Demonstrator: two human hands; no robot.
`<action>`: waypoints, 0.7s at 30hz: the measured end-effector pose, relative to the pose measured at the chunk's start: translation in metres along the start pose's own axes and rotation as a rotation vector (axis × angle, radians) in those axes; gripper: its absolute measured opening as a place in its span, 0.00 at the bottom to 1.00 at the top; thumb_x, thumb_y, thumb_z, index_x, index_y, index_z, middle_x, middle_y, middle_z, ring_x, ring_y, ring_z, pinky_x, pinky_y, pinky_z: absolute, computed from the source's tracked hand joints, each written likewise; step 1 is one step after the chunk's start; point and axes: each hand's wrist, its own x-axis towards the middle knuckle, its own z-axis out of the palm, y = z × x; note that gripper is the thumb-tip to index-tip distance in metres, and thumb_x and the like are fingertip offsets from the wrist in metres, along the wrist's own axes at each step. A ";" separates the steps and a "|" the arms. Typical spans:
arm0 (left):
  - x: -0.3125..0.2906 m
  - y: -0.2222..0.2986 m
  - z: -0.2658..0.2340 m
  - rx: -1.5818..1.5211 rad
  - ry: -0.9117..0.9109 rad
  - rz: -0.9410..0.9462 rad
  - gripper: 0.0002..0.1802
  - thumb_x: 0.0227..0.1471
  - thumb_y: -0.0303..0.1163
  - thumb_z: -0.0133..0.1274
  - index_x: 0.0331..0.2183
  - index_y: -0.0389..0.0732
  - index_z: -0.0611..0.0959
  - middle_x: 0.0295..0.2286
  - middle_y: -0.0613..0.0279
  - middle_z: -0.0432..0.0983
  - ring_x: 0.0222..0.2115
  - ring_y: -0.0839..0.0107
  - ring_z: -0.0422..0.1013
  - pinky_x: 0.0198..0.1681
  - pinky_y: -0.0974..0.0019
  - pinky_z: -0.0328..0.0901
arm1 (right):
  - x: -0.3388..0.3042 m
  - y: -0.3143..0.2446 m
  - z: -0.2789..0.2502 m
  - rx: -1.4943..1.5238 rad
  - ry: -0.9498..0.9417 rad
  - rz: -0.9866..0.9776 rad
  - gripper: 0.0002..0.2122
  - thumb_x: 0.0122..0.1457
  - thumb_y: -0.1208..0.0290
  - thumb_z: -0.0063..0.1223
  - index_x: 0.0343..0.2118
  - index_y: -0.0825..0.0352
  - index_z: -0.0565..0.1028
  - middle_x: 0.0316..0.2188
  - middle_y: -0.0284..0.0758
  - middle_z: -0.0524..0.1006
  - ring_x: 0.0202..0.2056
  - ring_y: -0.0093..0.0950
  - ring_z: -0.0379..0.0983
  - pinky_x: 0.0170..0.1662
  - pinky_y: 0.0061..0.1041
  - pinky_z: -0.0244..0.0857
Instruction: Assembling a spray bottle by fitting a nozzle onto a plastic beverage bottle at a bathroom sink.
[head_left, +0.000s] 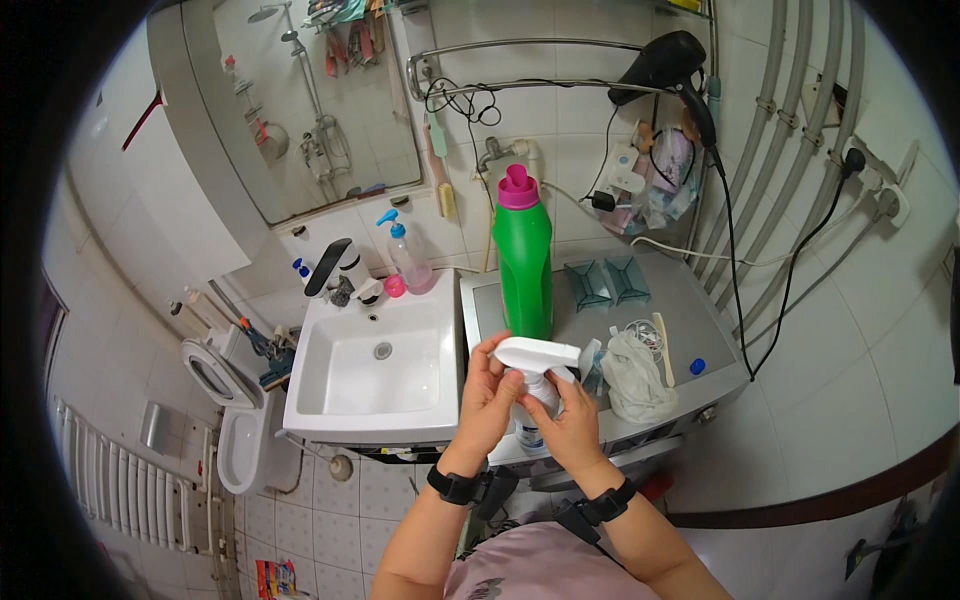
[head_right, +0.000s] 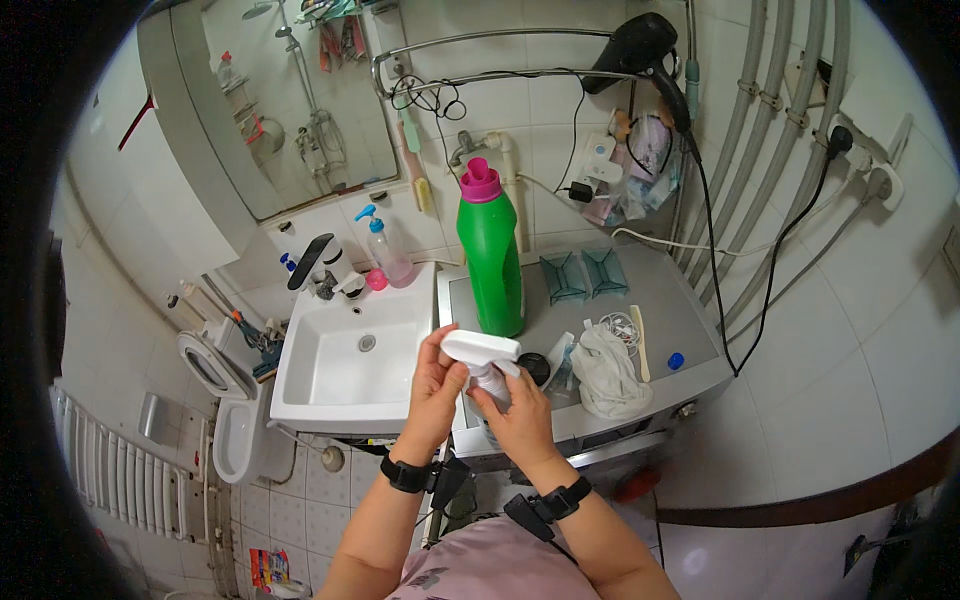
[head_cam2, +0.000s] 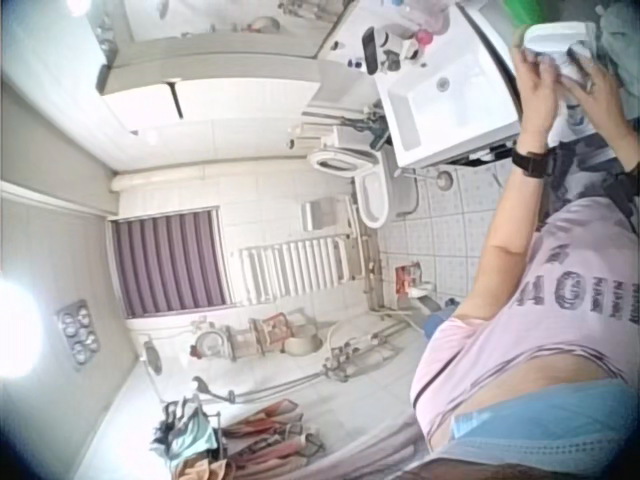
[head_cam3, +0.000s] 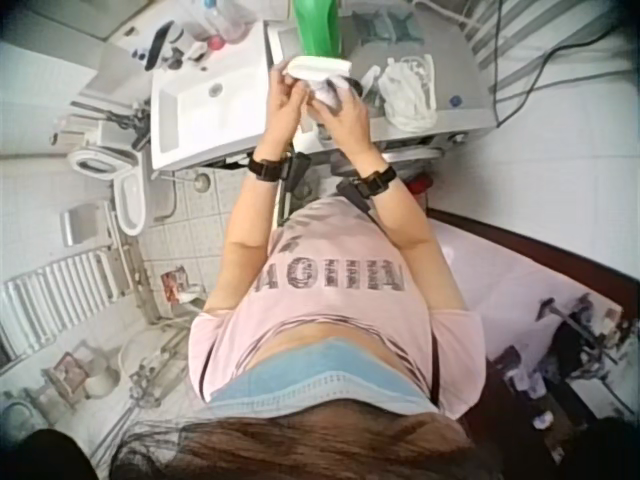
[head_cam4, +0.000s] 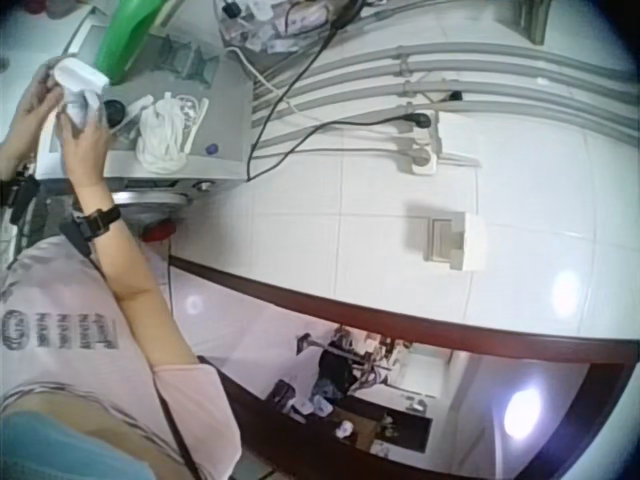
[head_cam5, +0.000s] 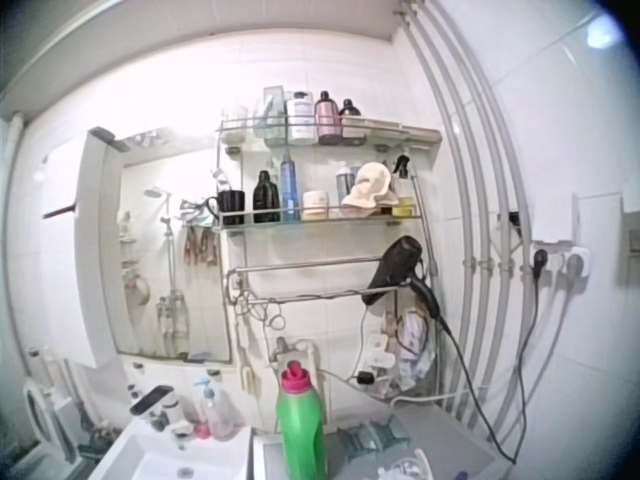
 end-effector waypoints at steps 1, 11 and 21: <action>0.002 0.006 0.001 -0.016 0.045 0.069 0.26 0.54 0.27 0.47 0.53 0.40 0.58 0.42 0.60 0.69 0.42 0.76 0.65 0.45 0.72 0.60 | 0.001 -0.002 0.001 0.016 -0.008 0.029 0.21 0.49 0.66 0.59 0.45 0.69 0.69 0.39 0.43 0.74 0.39 0.40 0.72 0.41 0.31 0.65; 0.011 0.077 -0.004 -0.267 0.114 0.305 0.28 0.54 0.35 0.49 0.54 0.45 0.60 0.46 0.59 0.67 0.44 0.67 0.67 0.50 0.62 0.62 | -0.001 -0.009 0.002 0.078 -0.012 0.088 0.25 0.46 0.70 0.62 0.47 0.69 0.68 0.41 0.40 0.74 0.41 0.32 0.72 0.45 0.26 0.64; 0.002 0.120 -0.024 -0.403 0.209 0.475 0.31 0.52 0.34 0.51 0.55 0.45 0.58 0.49 0.57 0.63 0.44 0.65 0.67 0.50 0.63 0.63 | -0.001 -0.012 0.002 0.066 -0.004 0.035 0.24 0.47 0.67 0.61 0.47 0.68 0.68 0.39 0.41 0.74 0.41 0.37 0.72 0.44 0.29 0.65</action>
